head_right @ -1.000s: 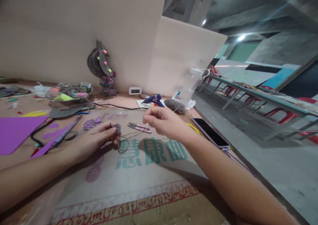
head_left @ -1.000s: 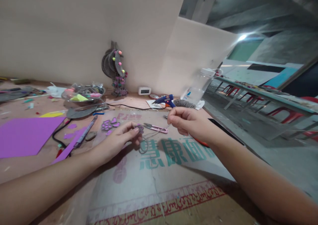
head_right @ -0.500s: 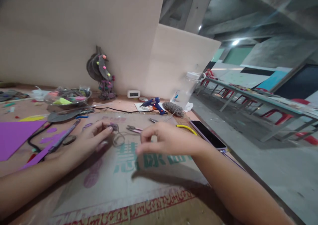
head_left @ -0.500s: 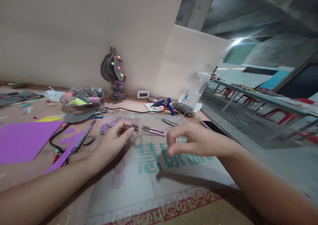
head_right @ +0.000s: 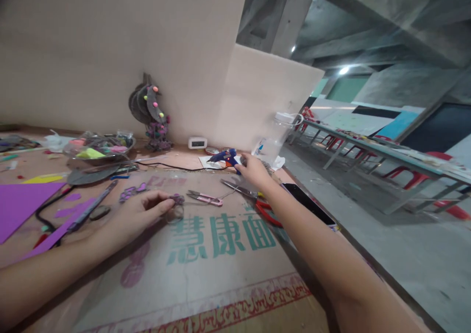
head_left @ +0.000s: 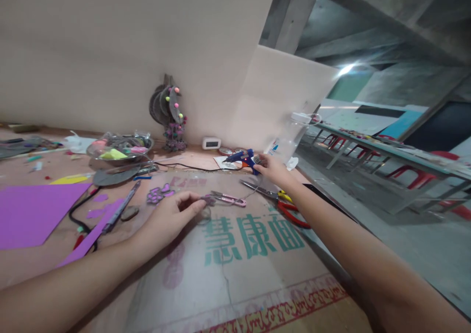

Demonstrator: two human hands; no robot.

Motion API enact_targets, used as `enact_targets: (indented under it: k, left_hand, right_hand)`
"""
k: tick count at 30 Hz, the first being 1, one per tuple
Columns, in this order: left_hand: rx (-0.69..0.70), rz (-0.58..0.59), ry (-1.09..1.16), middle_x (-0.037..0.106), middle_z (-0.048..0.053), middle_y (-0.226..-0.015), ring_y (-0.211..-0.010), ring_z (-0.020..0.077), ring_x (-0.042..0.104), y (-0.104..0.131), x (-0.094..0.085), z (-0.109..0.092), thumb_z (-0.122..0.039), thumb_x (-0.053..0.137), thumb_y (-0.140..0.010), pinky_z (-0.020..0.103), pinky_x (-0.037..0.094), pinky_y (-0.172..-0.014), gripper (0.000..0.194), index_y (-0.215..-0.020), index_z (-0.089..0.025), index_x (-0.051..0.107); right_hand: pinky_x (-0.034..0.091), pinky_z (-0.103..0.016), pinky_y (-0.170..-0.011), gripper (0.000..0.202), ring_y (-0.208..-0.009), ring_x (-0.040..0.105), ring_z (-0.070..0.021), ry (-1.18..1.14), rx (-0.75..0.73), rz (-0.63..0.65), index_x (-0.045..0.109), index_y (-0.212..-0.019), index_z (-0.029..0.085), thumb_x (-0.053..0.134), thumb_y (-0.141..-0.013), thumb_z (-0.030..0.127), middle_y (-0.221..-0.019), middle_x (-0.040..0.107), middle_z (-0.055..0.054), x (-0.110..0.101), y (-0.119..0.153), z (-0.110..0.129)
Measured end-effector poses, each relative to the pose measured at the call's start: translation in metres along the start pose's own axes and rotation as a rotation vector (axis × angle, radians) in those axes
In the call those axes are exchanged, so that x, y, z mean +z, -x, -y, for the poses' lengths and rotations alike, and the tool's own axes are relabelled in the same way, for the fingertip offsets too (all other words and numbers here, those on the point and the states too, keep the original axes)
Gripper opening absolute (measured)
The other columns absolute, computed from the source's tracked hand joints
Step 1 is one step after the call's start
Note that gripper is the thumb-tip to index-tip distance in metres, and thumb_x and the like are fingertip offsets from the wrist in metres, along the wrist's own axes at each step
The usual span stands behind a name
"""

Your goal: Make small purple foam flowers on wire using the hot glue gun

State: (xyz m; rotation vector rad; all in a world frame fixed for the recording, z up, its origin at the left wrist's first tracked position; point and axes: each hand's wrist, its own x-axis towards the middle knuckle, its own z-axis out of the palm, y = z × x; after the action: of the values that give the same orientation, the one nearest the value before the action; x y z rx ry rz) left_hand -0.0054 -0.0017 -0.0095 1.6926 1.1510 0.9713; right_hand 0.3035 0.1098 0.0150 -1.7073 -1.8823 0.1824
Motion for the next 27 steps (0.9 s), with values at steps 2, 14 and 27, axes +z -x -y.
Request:
enact_targets:
  k: [2, 14, 27]
  left_hand:
    - [-0.028, 0.005, 0.005, 0.069, 0.001, -0.074, -0.07, 0.0165, 0.063, 0.0, 0.0, -0.002, -0.034, 0.055, -0.079, 0.025, 0.045, -0.065, 0.019, -0.078, -0.018, 0.064]
    - [-0.101, -0.007, 0.055, 0.061, -0.003, -0.063, -0.049, 0.0103, 0.052, -0.001, -0.001, -0.005, -0.034, 0.058, -0.076, 0.021, 0.034, -0.047, 0.016, -0.074, -0.018, 0.058]
    - [0.004, -0.04, 0.05, 0.063, 0.0, -0.075, -0.057, 0.0124, 0.056, 0.003, 0.0, -0.002, -0.037, 0.053, -0.081, 0.022, 0.039, -0.049, 0.019, -0.085, -0.019, 0.056]
  right_hand:
    - [0.047, -0.033, -0.079, 0.038, -0.088, 0.063, -0.0218, 0.003, 0.003, 0.043, 0.06, -0.107, 0.016, 0.066, -0.072, 0.028, -0.1, 0.067, -0.01, 0.011, -0.011, 0.0]
    - [0.049, -0.034, -0.068, 0.021, -0.076, 0.064, -0.0255, -0.109, 0.102, -0.071, 0.062, -0.081, 0.012, 0.062, -0.069, 0.028, -0.077, 0.068, -0.011, 0.025, -0.02, 0.022]
    - [0.052, -0.028, -0.061, 0.04, -0.063, 0.065, -0.0164, -0.991, 0.076, 0.482, 0.063, -0.098, 0.014, 0.05, -0.082, 0.048, -0.068, 0.069, -0.008, 0.014, 0.081, 0.113]
